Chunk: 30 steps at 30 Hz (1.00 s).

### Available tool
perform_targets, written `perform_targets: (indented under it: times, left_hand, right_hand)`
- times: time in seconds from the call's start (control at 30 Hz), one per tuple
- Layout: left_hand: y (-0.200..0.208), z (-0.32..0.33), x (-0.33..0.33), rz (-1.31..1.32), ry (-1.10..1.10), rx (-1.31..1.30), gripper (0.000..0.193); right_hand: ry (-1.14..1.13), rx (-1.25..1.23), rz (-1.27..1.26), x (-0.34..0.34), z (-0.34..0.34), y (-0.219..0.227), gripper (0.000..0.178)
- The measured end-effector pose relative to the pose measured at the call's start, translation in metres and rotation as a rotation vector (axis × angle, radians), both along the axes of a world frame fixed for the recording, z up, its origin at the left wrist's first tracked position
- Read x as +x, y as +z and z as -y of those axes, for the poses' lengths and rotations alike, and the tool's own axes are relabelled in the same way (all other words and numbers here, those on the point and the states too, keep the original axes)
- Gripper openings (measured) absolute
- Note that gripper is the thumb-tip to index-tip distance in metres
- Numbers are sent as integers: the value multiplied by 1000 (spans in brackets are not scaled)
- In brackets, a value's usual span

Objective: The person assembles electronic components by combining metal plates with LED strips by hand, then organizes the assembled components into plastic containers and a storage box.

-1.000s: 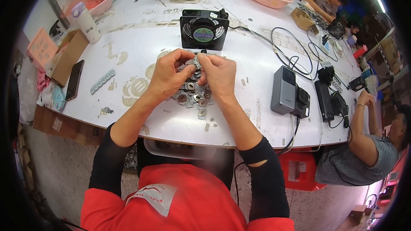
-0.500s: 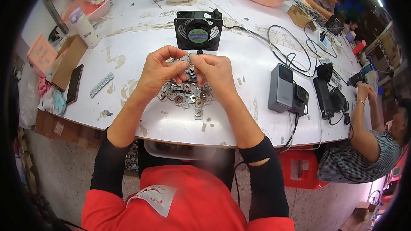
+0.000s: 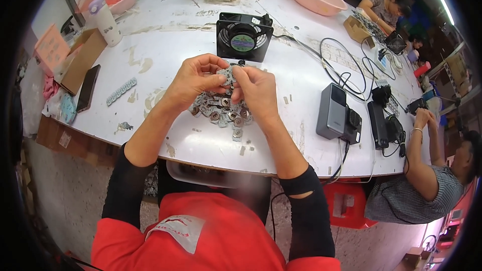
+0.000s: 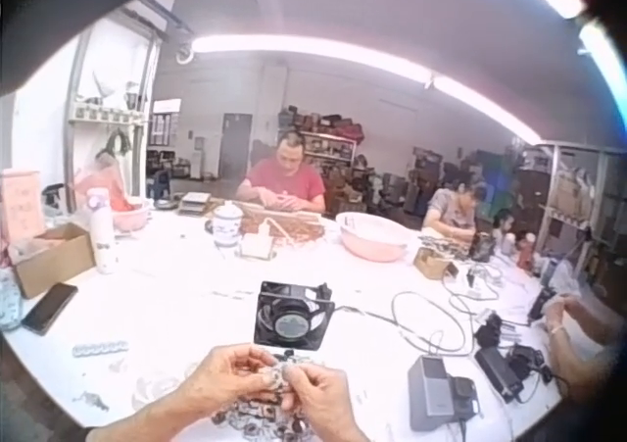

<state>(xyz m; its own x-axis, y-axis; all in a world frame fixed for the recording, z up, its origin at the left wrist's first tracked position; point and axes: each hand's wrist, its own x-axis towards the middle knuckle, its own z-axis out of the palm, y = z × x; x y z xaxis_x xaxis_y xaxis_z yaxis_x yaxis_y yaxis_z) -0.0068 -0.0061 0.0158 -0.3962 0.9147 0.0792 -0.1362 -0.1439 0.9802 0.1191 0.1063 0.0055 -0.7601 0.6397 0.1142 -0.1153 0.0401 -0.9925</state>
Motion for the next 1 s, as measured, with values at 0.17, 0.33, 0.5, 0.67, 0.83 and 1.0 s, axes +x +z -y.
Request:
perform_targets:
  times: [0.17,0.33,0.5,0.67,0.83,1.0]
  left_hand:
    - [-4,-2,0,-35,35,61,25]
    - [-3,-3,1,-24,14,76,27]
    - [-7,-10,8,-200,87,6,25]
    - [-13,-9,14,-510,260,4,20]
    - [-13,-12,19,-814,404,183,18]
    - [-16,-14,14,-603,366,227,17]
  right_hand:
    - [165,-567,-38,-1,-11,-2,23]
    - [217,-620,-51,2,-15,-1,22]
    - [39,-398,11,2,-8,0,26]
    - [-17,-225,13,2,-1,3,28]
    - [-57,-79,-30,-1,4,-2,29]
    - [-84,-146,-102,0,4,1,27]
